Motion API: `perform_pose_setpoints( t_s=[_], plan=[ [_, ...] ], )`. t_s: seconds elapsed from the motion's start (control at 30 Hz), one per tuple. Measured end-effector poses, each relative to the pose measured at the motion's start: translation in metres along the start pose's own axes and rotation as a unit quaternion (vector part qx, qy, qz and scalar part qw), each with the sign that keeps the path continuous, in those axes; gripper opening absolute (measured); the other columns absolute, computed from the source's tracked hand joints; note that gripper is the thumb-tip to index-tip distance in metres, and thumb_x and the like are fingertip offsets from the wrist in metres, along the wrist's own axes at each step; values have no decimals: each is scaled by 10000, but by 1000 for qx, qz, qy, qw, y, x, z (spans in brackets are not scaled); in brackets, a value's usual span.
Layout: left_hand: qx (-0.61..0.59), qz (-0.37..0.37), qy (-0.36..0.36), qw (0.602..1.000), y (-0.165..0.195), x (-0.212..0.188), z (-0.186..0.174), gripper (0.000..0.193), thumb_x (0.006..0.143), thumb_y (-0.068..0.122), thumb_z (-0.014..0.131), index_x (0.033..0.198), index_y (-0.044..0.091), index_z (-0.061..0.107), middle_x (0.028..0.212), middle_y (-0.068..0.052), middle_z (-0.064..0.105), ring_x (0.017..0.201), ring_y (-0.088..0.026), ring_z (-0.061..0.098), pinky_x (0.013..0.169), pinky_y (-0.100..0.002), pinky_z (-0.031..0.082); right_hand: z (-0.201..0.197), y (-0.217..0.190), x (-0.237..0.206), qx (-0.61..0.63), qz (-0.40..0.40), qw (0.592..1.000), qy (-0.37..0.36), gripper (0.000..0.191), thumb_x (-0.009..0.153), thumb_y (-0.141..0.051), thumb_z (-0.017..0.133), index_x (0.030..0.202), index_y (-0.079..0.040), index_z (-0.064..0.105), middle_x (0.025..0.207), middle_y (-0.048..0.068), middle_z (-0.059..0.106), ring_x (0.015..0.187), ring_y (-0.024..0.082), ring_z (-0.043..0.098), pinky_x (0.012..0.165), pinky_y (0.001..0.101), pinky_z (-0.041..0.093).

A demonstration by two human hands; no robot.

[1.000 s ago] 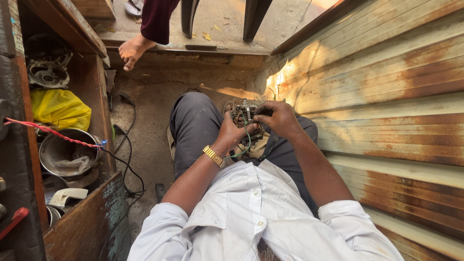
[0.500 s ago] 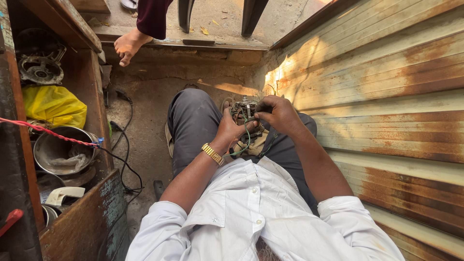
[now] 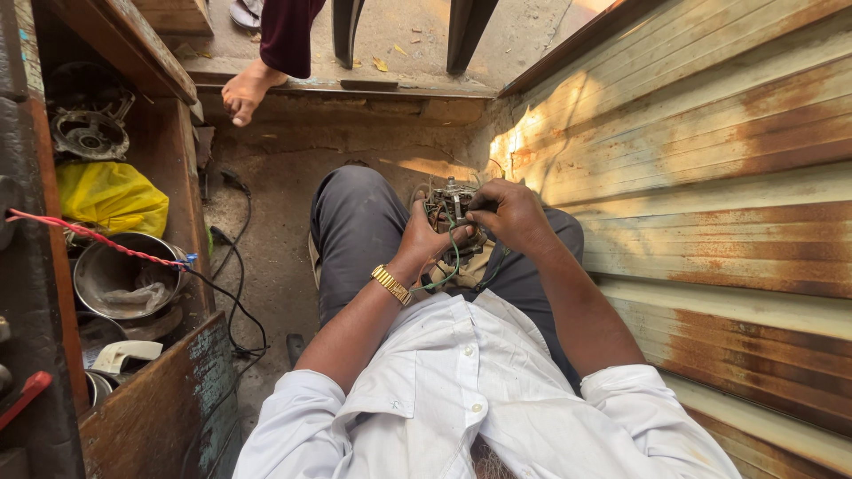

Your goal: The person holds a small electrical component with multiple wires and uses a screwdriver to tighten a terminal screw. They then use their fingers to adjust and secure the wires within the component.

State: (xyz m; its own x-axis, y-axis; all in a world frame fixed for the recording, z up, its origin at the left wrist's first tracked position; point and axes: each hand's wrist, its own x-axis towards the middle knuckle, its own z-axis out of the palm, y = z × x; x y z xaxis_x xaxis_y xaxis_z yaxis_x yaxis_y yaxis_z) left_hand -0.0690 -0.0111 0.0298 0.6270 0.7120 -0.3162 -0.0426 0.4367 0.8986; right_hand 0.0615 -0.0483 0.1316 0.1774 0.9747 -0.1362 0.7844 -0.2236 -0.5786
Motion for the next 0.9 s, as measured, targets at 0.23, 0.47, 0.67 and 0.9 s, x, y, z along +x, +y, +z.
perform_pose_setpoints(
  t_s=[0.23, 0.47, 0.67, 0.9],
  plan=[
    [26, 1, -5, 1000, 8, -12, 4, 972, 672, 343, 950, 1367, -10, 371, 1209, -129, 658, 1069, -171, 700, 882, -307, 619, -8, -4, -11, 34, -7, 999, -18, 165, 780, -63, 823, 904, -25, 721, 869, 80, 706, 811, 190, 735, 736, 311, 587],
    [-46, 30, -4, 999, 12, -39, 14, 876, 670, 332, 954, 1271, 1, 409, 1153, -133, 667, 1019, -169, 705, 846, -332, 642, -15, -8, -33, 32, -63, 997, -18, 188, 761, -66, 841, 900, -33, 720, 856, 98, 695, 787, 211, 716, 721, 328, 569],
    [-90, 71, 21, 993, 9, -58, 24, 834, 689, 253, 948, 1273, 8, 406, 1154, -135, 650, 1002, -180, 698, 835, -346, 646, -10, -5, -51, 22, -158, 987, 11, 197, 755, -87, 837, 876, -39, 690, 865, 113, 677, 832, 291, 678, 740, 386, 535],
    [-113, 76, 60, 989, 4, -69, 37, 771, 728, 126, 930, 1287, 36, 407, 1192, -112, 617, 1054, -171, 658, 900, -333, 608, 5, 12, -53, -21, -213, 976, 39, 233, 716, -158, 839, 857, -62, 680, 890, 119, 678, 931, 350, 662, 800, 453, 519]
  ],
)
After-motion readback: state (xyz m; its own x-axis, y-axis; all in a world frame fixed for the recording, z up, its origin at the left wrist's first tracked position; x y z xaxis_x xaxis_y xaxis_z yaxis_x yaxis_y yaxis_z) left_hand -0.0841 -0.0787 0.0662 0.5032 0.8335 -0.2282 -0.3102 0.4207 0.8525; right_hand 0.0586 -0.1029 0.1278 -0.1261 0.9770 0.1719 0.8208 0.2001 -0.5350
